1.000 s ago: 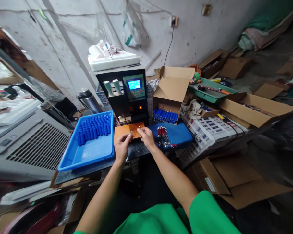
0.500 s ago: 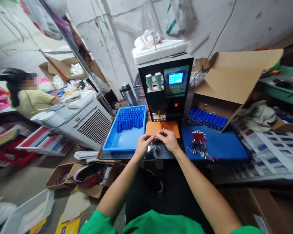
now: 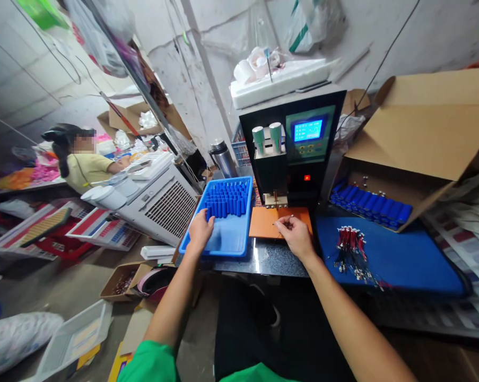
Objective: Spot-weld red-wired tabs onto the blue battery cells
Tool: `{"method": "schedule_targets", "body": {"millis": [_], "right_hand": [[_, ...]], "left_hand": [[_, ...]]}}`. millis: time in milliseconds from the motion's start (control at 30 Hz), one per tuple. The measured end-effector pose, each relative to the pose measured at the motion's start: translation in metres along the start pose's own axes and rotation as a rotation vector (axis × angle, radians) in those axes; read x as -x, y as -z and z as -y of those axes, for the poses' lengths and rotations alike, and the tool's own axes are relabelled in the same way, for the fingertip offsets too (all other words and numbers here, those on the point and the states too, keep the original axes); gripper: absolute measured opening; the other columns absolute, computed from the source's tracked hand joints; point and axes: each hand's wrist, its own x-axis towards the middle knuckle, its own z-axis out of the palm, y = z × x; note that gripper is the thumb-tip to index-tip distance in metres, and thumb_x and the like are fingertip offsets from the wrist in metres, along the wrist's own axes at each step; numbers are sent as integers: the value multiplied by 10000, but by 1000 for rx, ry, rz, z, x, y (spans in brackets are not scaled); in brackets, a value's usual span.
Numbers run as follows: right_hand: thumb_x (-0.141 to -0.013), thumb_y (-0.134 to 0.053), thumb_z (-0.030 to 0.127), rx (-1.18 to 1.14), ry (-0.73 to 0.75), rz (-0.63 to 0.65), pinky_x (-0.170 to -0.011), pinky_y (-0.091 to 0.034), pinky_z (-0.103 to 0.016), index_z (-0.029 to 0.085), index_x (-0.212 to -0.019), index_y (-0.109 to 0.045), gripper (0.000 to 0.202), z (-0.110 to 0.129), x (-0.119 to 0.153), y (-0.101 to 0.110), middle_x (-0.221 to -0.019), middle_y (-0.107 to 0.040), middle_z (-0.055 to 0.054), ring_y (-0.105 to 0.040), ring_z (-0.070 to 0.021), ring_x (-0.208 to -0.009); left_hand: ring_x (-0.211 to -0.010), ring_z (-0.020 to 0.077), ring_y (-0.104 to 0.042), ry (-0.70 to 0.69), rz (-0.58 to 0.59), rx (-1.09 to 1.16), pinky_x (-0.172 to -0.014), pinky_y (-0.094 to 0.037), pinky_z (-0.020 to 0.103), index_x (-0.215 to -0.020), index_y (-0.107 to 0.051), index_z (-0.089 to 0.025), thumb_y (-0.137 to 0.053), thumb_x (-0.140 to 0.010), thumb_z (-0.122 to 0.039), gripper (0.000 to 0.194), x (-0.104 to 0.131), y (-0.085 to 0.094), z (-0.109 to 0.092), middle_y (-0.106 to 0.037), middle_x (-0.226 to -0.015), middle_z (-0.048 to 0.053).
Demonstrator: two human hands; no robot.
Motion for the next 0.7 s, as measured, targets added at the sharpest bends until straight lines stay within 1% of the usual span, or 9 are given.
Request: {"method": "schedule_targets", "body": {"millis": [67, 100, 167, 300, 467, 600, 700], "right_hand": [[-676, -781, 644, 8, 13, 3, -620, -538, -316, 178, -738, -663, 485, -2, 1, -2, -703, -675, -61, -618, -177, -615], [-679, -778, 651, 16, 19, 7, -626, -539, -318, 177, -739, -666, 491, -2, 1, -3, -709, -677, -64, -620, -179, -621], [-681, -778, 659, 28, 24, 19, -636, -541, -321, 177, -750, -673, 498, -2, 2, -4, -716, -679, -68, -622, -184, -631], [-662, -793, 665, 17, 16, 26, -637, -540, -322, 180, -755, -669, 509, -3, 3, -4, -722, -676, -66, -618, -183, -630], [-660, -787, 668, 19, 11, 26, -628, -527, -313, 174, -756, -663, 518, -4, 2, -4, -713, -666, -62, -608, -178, -628], [-673, -769, 667, 20, 25, 19, -671, -540, -325, 175, -755, -658, 511, -3, 1, -4, -724, -673, -61, -617, -180, -649], [-666, -773, 661, 14, 18, 18, -678, -539, -328, 171, -759, -657, 512, -1, 1, -4, -720, -671, -59, -614, -177, -642]], "left_hand": [[-1104, 374, -663, 48, 52, -251, -923, -498, 466, -1231, -609, -100, -581, -906, -253, 361, -17, 2, 16, -690, -1152, 247], [-1093, 388, -666, 60, 79, -331, -911, -499, 473, -1224, -601, -81, -569, -912, -253, 357, -23, 0, 20, -684, -1141, 264], [-1064, 400, -676, 63, 107, -417, -893, -503, 474, -1207, -593, -58, -554, -918, -254, 351, -30, -6, 22, -677, -1125, 283], [-1036, 399, -683, 63, 90, -430, -865, -511, 455, -1214, -582, -38, -579, -902, -268, 387, -37, -19, 18, -649, -1162, 314], [-1023, 403, -688, 98, 70, -394, -854, -509, 446, -1225, -579, 17, -575, -888, -251, 430, -42, -26, 13, -596, -1240, 364], [-1066, 435, -680, 157, 80, -379, -875, -501, 483, -1251, -567, 57, -507, -892, -181, 435, -42, -29, 5, -639, -1156, 374], [-1082, 443, -678, 211, 100, -360, -881, -501, 488, -1266, -557, 75, -498, -870, -139, 454, -43, -28, 1, -659, -1108, 376]]}}
